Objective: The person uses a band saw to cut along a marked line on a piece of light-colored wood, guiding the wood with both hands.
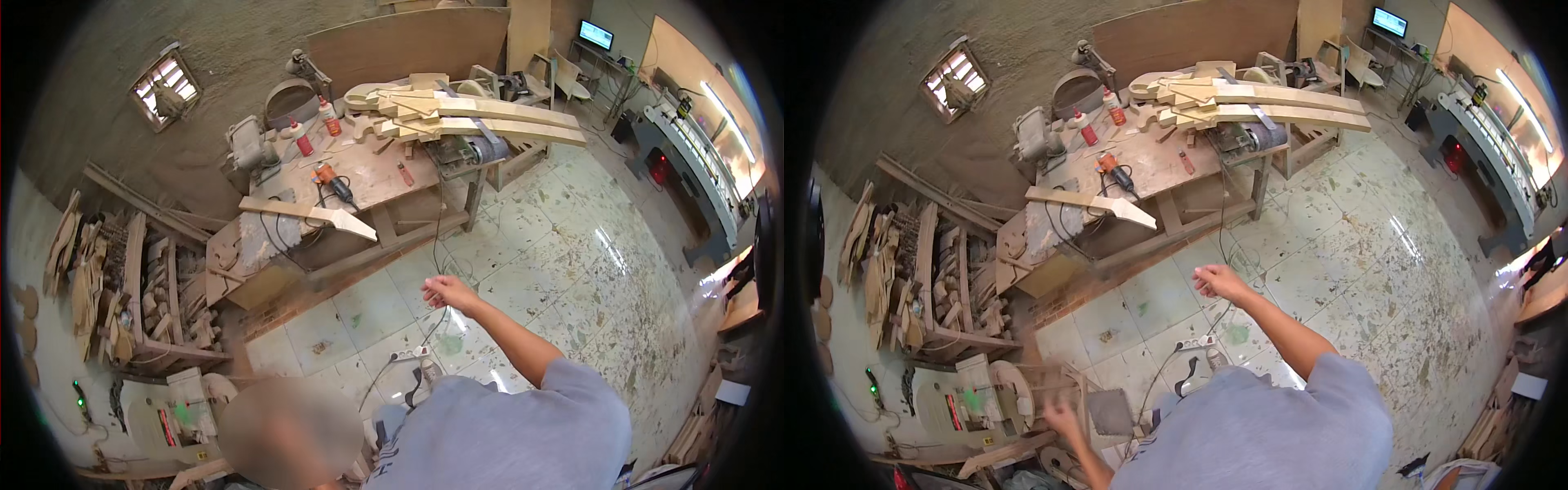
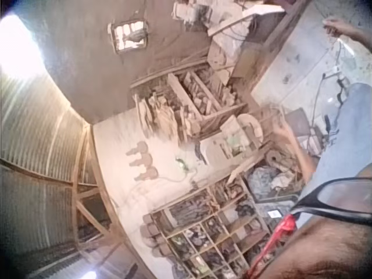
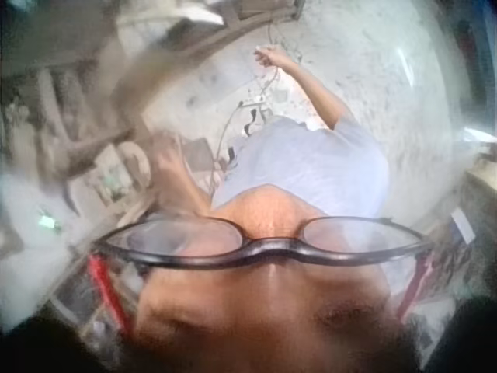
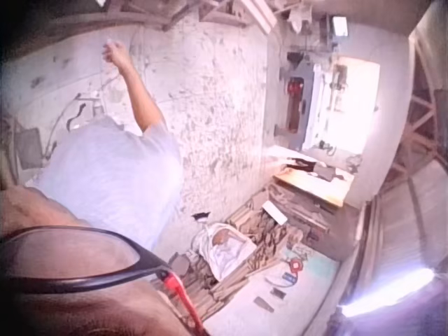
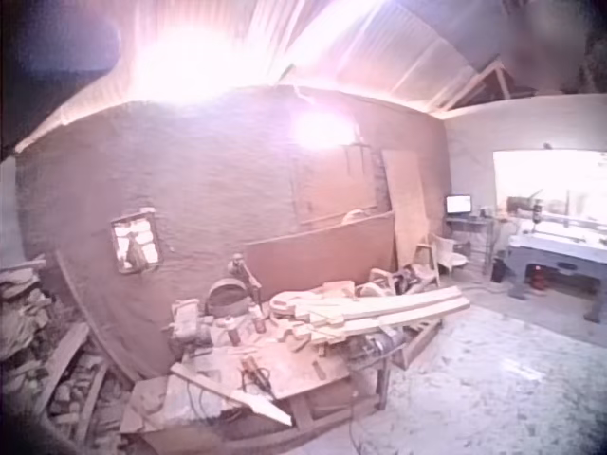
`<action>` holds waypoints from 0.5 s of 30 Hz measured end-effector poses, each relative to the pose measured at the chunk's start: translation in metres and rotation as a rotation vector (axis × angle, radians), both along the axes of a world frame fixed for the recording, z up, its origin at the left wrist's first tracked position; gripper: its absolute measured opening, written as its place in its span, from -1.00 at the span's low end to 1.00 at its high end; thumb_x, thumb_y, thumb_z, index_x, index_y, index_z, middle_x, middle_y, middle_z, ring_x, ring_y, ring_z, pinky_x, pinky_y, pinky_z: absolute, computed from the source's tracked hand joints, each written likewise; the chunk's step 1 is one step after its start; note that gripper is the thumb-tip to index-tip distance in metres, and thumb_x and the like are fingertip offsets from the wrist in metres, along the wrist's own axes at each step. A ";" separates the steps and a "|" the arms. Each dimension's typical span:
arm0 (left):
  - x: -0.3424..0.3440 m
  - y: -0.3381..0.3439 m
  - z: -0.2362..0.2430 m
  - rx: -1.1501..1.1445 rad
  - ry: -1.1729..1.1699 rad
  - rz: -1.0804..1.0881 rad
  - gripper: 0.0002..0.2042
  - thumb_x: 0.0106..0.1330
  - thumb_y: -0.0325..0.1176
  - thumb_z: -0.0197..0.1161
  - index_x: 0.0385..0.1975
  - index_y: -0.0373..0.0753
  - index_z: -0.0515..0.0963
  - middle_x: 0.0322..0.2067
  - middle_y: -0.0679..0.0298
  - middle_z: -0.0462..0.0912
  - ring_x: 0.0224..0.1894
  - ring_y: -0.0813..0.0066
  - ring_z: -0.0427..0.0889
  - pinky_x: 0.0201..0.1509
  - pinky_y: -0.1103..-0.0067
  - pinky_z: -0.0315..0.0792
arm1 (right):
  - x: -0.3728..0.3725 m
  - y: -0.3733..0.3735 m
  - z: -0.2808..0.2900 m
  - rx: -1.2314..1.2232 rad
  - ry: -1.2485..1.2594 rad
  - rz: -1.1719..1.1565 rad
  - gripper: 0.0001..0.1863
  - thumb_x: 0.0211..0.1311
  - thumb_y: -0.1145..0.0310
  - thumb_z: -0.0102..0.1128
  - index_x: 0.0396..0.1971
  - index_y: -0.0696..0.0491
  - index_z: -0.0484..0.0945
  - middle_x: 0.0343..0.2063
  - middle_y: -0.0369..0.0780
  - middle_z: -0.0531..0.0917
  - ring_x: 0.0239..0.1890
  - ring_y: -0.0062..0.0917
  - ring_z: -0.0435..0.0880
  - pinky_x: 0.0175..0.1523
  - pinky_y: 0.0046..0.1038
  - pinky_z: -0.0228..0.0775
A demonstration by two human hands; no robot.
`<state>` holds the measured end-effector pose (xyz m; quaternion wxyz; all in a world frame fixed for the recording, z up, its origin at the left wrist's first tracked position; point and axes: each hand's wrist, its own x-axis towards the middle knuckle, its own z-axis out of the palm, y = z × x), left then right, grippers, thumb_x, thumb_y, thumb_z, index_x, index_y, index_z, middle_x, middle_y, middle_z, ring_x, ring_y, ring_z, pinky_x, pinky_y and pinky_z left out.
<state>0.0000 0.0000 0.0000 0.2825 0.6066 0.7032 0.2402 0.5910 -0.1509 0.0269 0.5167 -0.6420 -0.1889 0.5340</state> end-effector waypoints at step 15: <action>0.336 0.162 -0.085 -0.335 -0.642 -0.296 -0.58 0.49 -0.29 0.33 0.21 -0.42 0.53 -0.13 0.19 0.71 -0.25 0.50 0.69 -0.19 0.59 0.61 | 0.219 0.019 0.140 0.198 -0.762 -0.367 -0.75 0.45 0.30 0.29 -0.06 0.15 0.72 -0.32 -0.30 0.76 -0.26 -0.64 0.68 -0.10 -0.49 0.54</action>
